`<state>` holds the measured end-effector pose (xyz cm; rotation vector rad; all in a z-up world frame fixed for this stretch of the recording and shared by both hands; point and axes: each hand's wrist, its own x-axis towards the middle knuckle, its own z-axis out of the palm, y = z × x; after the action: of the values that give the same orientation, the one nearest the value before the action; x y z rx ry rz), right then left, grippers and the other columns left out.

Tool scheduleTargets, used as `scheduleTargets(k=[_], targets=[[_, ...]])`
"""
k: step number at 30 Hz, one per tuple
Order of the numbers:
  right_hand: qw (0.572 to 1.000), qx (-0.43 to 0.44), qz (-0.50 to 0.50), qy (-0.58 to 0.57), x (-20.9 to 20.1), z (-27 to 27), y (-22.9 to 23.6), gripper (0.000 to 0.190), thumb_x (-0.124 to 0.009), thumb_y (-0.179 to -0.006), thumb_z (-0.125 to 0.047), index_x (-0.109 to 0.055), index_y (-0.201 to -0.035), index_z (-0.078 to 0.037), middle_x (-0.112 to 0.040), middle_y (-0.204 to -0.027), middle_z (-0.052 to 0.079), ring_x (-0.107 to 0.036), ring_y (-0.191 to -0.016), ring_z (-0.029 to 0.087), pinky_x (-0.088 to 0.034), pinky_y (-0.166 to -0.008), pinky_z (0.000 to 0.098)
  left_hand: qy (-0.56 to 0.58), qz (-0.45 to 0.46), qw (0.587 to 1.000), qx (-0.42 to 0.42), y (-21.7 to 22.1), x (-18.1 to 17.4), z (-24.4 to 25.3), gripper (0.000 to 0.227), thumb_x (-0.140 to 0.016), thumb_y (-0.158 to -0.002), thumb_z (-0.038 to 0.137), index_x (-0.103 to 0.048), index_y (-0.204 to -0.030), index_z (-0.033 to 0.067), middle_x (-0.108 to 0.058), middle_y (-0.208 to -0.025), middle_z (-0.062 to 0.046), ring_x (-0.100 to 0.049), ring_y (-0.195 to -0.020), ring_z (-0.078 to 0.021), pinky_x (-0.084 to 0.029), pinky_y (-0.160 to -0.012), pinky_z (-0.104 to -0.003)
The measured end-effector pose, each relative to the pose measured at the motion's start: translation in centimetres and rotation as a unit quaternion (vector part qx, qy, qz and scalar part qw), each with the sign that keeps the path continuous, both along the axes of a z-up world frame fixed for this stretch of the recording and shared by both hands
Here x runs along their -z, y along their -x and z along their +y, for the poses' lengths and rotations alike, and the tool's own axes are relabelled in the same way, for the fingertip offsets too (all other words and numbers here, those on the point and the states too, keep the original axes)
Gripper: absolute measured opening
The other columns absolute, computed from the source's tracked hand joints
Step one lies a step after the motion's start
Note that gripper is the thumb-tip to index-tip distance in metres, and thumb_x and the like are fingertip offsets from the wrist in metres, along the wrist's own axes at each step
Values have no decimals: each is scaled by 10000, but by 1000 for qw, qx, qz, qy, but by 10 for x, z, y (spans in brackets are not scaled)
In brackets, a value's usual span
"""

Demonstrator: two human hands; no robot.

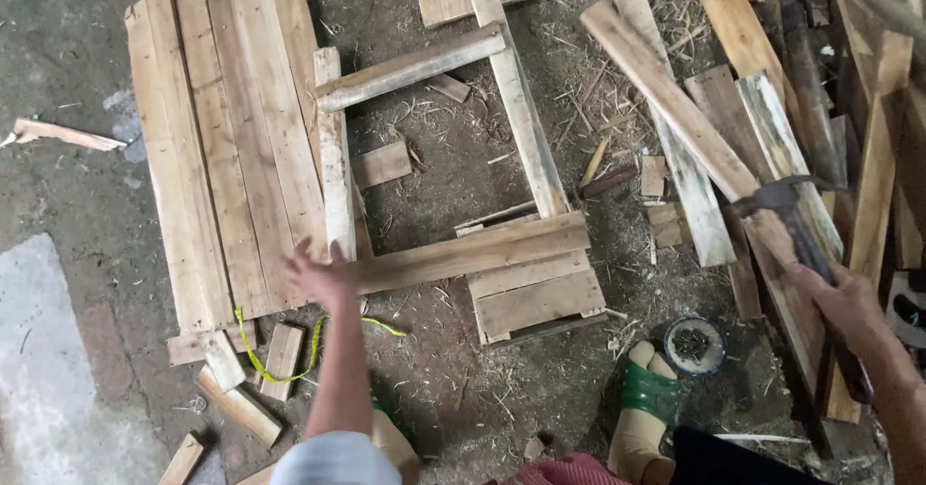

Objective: The person assembles a wooden frame on the floor by positioning planks and securing them with nails. They use a hammer to drive nails into the joints, repeatedly adjusting the wood pieces to ensure alignment. The person also flips the frame over to work on different sides.

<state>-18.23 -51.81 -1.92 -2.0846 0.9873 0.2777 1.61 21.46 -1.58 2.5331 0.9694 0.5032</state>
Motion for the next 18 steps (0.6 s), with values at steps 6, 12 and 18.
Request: scheduleTargets(k=[6,12,18], targets=[[854,-159,46,493,28,-34,7,519,-658,-1067,-587,-787,-1325,-156,-739,-1100,190,-745,-956,423,-575,-705,530,163,227,960,31,0,37,43,556,-739,-879,482,-613,-1298,138,-593,-1227,-137,-636,-1043,-288,-520,-885,-444],[715,-496,-121,478,-28,134,-78,300,-699,-937,-127,-688,-1235,-94,-734,-1157,-3,-688,-923,71,-588,-914,205,176,274,945,31,-16,30,46,548,-781,-873,454,-548,-1224,104,-629,-1149,-122,-629,-1009,-281,-521,-812,-445],[950,-264,0,-165,-63,264,-140,790,-320,-1035,-654,-424,-1556,-69,-503,-1503,245,-551,-1332,390,-495,-1113,455,114,289,944,113,-14,4,36,773,-853,-707,587,-581,-1234,92,-665,-1162,-145,-647,-1169,-348,-519,-993,-484]])
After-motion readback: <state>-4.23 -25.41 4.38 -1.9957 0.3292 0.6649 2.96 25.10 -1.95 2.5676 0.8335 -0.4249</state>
